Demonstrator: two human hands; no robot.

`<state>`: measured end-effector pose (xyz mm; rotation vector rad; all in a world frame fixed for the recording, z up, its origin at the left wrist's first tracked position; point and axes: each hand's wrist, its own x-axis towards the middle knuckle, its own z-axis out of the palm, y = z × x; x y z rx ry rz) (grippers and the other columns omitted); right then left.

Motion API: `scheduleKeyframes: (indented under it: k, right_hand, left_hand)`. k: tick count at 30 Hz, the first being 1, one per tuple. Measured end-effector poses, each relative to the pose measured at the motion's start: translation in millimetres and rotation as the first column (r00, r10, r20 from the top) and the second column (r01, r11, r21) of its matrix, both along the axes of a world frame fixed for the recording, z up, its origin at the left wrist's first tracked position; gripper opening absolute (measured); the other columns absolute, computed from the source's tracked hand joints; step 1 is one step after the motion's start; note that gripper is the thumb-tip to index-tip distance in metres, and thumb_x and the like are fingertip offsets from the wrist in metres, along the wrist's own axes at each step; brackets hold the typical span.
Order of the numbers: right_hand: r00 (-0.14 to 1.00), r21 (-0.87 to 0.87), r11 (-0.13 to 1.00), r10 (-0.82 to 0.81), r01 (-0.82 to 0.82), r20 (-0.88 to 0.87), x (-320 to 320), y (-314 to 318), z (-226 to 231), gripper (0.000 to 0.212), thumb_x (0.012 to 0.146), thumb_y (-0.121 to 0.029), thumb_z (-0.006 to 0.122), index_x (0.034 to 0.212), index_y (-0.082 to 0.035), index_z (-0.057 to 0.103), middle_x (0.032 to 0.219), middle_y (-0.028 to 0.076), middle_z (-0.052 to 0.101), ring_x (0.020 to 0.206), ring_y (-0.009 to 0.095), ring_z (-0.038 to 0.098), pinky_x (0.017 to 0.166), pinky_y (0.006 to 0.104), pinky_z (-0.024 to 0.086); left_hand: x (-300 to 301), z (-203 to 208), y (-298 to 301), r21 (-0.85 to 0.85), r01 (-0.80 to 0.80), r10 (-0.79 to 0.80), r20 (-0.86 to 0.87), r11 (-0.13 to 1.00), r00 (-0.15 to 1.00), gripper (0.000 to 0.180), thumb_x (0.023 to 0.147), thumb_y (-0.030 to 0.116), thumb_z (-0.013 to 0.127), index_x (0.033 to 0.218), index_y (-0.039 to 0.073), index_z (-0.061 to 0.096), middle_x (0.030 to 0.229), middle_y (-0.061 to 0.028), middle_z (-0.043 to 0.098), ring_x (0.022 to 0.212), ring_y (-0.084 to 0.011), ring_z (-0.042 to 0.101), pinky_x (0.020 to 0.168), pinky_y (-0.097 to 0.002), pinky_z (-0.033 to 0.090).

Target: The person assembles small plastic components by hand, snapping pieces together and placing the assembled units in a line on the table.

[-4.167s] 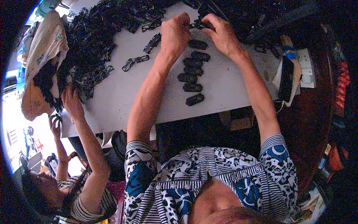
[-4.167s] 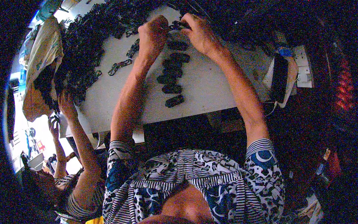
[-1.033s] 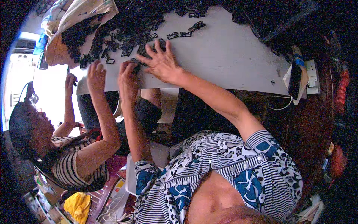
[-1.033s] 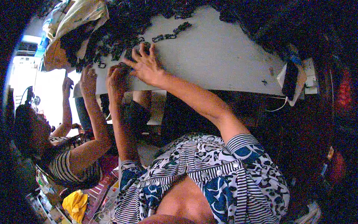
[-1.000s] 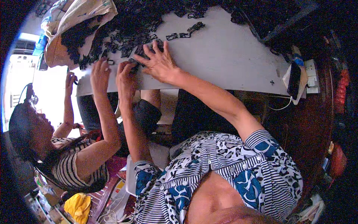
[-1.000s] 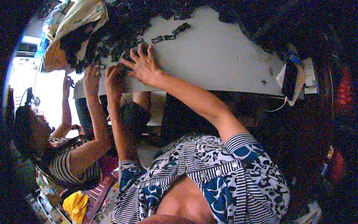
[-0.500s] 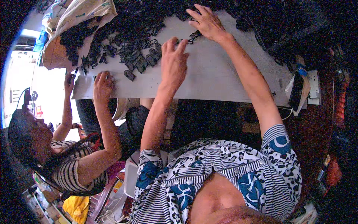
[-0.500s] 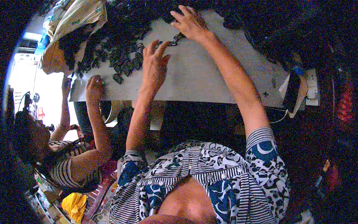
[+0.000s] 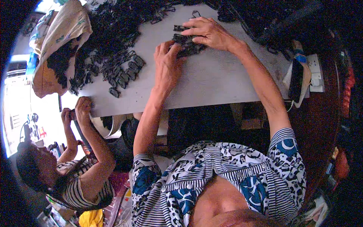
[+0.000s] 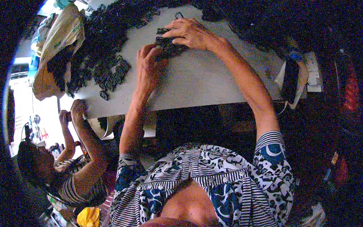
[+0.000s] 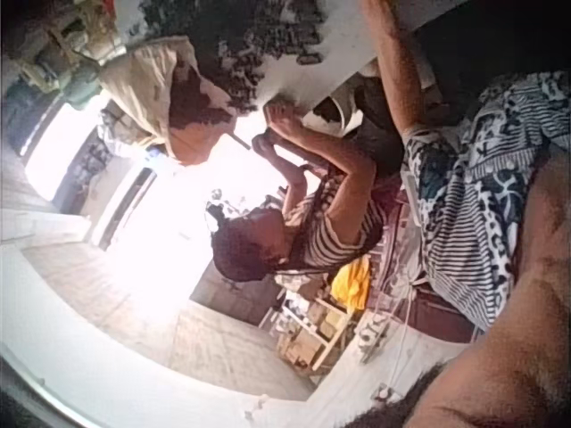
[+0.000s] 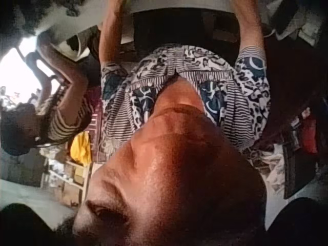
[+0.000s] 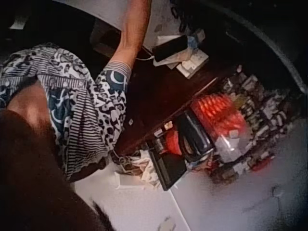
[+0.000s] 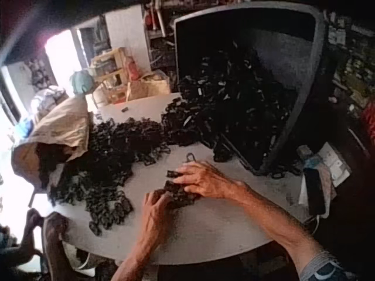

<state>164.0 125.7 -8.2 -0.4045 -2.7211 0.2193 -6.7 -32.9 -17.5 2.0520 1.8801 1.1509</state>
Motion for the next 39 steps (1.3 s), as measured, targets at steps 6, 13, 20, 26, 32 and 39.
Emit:
scheduleKeyframes:
  k: [6,13,20,26,32,39]
  right_hand:
    - [0.957,-0.035,0.965,-0.263,0.26,-0.123,35.3,25.6,4.4,0.033,0.089,-0.022,0.056,0.12,-0.011,0.059,0.131,0.012,0.049,0.122,0.029,0.044,0.104,0.0415,0.033]
    - [0.805,0.288,0.782,-0.59,0.553,0.059,44.7,40.7,-22.9,0.038,0.09,-0.024,0.055,0.125,-0.01,0.054,0.131,0.012,0.048,0.123,0.031,0.043,0.104,0.0428,0.033]
    - [0.874,0.194,0.856,-0.486,0.48,-0.016,74.4,-25.2,-31.8,0.04,0.089,-0.026,0.055,0.125,-0.007,0.053,0.132,0.015,0.049,0.127,0.036,0.037,0.107,0.0463,0.03]
    - [0.904,0.055,0.904,-0.426,0.424,0.028,84.3,-46.0,-11.3,0.043,0.088,-0.022,0.057,0.13,-0.011,0.051,0.135,0.012,0.045,0.127,0.032,0.037,0.106,0.0422,0.03]
    - [0.851,-0.098,0.846,-0.52,0.525,0.07,17.9,59.4,13.8,0.048,0.087,-0.027,0.06,0.131,-0.012,0.05,0.135,0.017,0.043,0.121,0.036,0.044,0.102,0.0416,0.037]
    - [0.845,0.058,0.843,-0.534,0.535,-0.041,8.2,79.4,-4.7,0.044,0.089,-0.023,0.057,0.132,-0.017,0.049,0.134,0.022,0.042,0.123,0.038,0.043,0.102,0.0414,0.038]
  left_hand:
    - [-0.2,0.5,-2.7,0.029,-0.032,0.034,-0.059,0.999,0.998,0.037,0.069,0.002,0.07,0.104,0.007,0.061,0.115,-0.0144,0.054,0.108,-0.0342,0.048,0.092,-0.0439,0.039]
    - [6.5,-5.9,4.3,0.02,0.011,-0.01,-0.053,1.0,0.999,0.034,0.072,0.002,0.067,0.105,0.007,0.063,0.115,-0.0151,0.055,0.108,-0.0349,0.048,0.092,-0.0444,0.039]
    - [4.4,-11.7,-3.2,-0.006,-0.018,0.018,-0.082,1.0,0.996,0.028,0.075,0.005,0.064,0.104,0.006,0.063,0.116,-0.016,0.055,0.11,-0.0351,0.048,0.093,-0.045,0.038]
    - [9.4,-12.3,-12.9,-0.015,-0.002,0.0,-0.118,1.0,0.993,0.028,0.076,0.008,0.065,0.104,0.006,0.062,0.118,-0.0164,0.054,0.111,-0.0353,0.047,0.094,-0.0458,0.037]
    - [40.8,5.2,-4.7,0.01,0.051,-0.05,-0.13,0.999,0.99,0.038,0.074,0.011,0.068,0.111,0.008,0.06,0.123,-0.0157,0.051,0.117,-0.0355,0.043,0.097,-0.0458,0.035]
    - [51.1,8.3,14.7,-0.018,0.141,-0.142,-0.161,0.99,0.977,0.04,0.075,0.016,0.068,0.114,0.01,0.061,0.127,-0.0137,0.052,0.121,-0.0342,0.044,0.1,-0.0453,0.032]
